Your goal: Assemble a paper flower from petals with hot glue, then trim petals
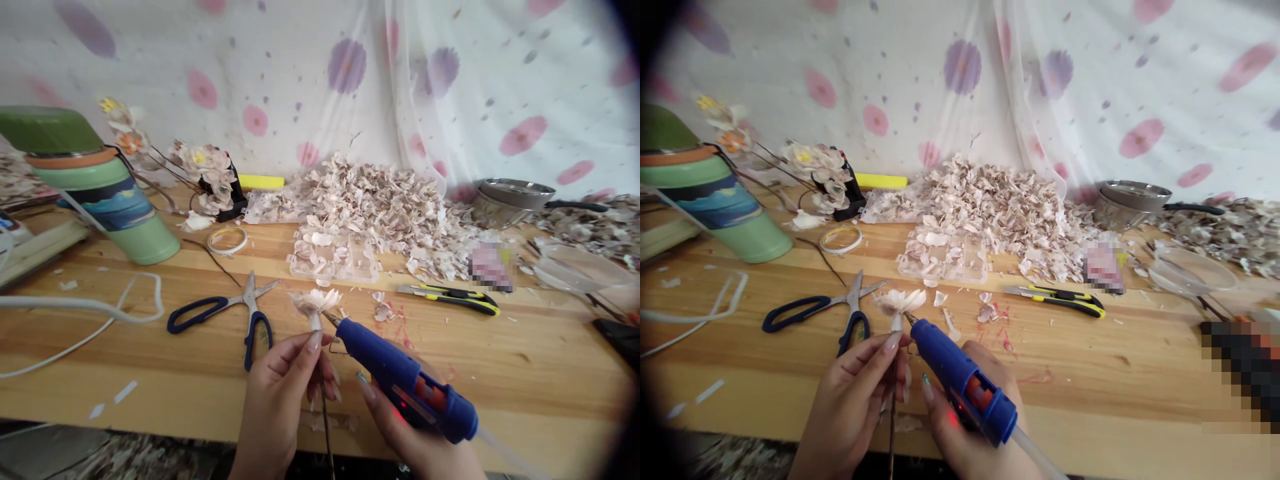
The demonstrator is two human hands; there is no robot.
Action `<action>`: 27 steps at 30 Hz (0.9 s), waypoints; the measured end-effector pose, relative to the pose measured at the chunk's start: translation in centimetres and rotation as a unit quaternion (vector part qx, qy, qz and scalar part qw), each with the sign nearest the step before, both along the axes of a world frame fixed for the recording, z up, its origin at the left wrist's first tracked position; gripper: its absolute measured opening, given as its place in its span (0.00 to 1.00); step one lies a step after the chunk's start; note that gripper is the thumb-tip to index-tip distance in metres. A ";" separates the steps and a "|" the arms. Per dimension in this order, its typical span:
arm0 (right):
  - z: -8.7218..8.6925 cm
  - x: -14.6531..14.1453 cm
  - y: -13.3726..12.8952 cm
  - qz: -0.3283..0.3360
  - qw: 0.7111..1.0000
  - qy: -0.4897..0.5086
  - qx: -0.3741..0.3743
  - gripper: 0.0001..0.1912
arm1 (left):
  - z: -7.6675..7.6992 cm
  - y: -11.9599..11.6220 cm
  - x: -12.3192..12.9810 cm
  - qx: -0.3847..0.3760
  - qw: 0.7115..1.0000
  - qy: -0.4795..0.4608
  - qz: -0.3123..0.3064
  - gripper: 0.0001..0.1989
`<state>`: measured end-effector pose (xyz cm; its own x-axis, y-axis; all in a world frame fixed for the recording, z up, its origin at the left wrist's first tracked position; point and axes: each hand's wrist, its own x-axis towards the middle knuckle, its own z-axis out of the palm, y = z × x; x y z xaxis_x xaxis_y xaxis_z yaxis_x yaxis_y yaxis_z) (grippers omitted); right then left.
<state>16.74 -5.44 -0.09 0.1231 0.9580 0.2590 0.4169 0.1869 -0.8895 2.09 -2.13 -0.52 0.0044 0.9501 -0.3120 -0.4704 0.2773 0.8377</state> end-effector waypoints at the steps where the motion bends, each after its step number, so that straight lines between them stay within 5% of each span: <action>1: 0.1 0.1 -0.2 -0.021 0.999 0.031 -0.022 0.10 | 0.0 0.0 0.0 -0.002 1.000 0.000 0.003 0.21; 5: 1.0 0.2 -0.5 -0.090 0.967 0.205 -0.124 0.18 | -0.3 0.1 -0.6 0.011 1.000 0.003 0.017 0.20; 12: 4.3 0.0 3.2 0.096 0.912 0.364 -0.162 0.15 | 0.1 -0.3 -2.6 0.009 0.998 0.013 0.064 0.24; 16: 5.2 -0.8 6.4 0.158 0.936 0.246 -0.194 0.17 | 1.4 -1.4 -3.8 0.030 0.996 -0.003 0.081 0.23; 20: 5.0 -3.0 10.7 0.219 0.962 0.062 -0.150 0.13 | 2.2 -3.2 -4.5 0.051 0.998 -0.021 0.040 0.21; 27: 3.8 -10.7 20.3 0.134 0.981 -0.001 -0.137 0.14 | 2.5 -4.3 -4.8 0.054 0.998 -0.028 0.028 0.21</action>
